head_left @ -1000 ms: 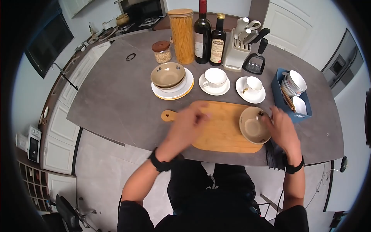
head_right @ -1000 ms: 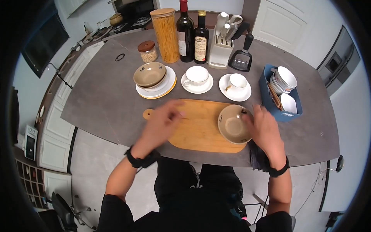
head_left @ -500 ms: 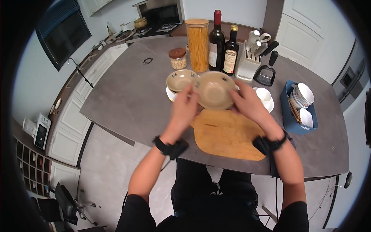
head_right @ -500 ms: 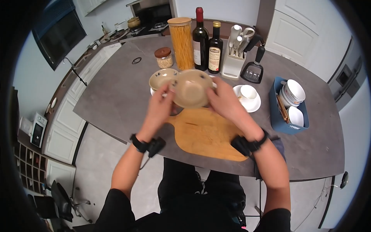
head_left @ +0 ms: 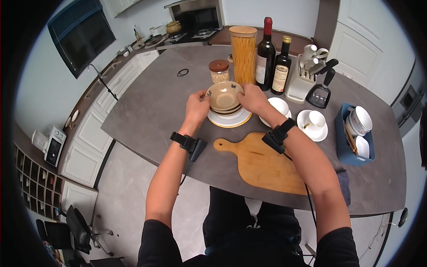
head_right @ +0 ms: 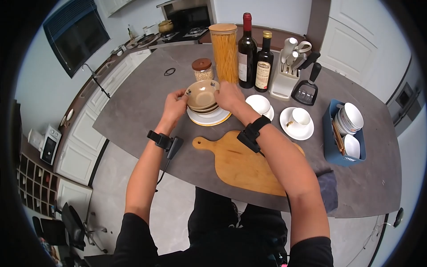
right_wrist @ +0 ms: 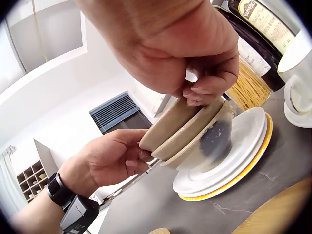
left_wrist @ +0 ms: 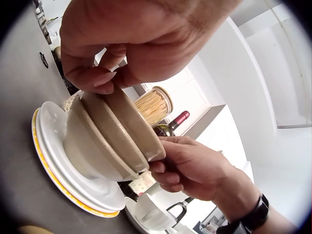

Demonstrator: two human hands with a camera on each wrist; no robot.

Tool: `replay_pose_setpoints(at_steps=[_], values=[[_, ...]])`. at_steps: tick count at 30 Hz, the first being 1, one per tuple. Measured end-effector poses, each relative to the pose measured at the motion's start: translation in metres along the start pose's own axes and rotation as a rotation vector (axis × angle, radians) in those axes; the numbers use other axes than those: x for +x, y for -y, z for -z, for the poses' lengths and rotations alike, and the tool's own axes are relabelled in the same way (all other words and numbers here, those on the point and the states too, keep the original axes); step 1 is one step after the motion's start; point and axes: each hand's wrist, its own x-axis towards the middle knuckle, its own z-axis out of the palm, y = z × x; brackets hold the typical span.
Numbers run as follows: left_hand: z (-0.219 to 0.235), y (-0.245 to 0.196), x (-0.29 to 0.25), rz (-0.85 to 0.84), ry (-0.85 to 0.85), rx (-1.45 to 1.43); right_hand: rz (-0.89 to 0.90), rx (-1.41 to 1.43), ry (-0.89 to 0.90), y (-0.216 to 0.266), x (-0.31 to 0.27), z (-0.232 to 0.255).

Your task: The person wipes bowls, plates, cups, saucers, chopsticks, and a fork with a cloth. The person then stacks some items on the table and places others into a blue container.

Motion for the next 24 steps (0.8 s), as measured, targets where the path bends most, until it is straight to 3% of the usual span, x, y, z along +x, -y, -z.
replay_pose_setpoints(at_steps=[3,6,8,11,15,18,22,24], values=[[-0.002,0.000,-0.006,-0.006,-0.029,0.095,-0.126,-0.002,0.114,0.013,-0.004,0.010],[-0.007,-0.011,-0.016,0.067,-0.012,-0.033,-0.113,-0.063,0.076,0.013,-0.010,0.007],[-0.011,-0.001,-0.010,-0.030,-0.039,-0.001,-0.123,-0.057,0.038,0.015,-0.011,0.004],[-0.012,-0.003,-0.012,0.045,-0.052,0.006,-0.107,-0.030,0.002,0.012,-0.014,0.000],[-0.013,0.000,-0.011,-0.041,-0.081,0.060,-0.093,0.006,-0.054,0.010,-0.016,-0.005],[-0.006,-0.026,-0.028,0.087,-0.021,0.011,-0.080,0.030,-0.053,0.009,-0.023,0.004],[0.005,-0.022,-0.048,0.163,-0.036,-0.073,0.005,0.142,0.030,0.012,-0.073,0.067],[0.011,-0.015,-0.061,0.267,0.039,-0.130,-0.155,0.290,0.219,0.032,-0.128,0.120]])
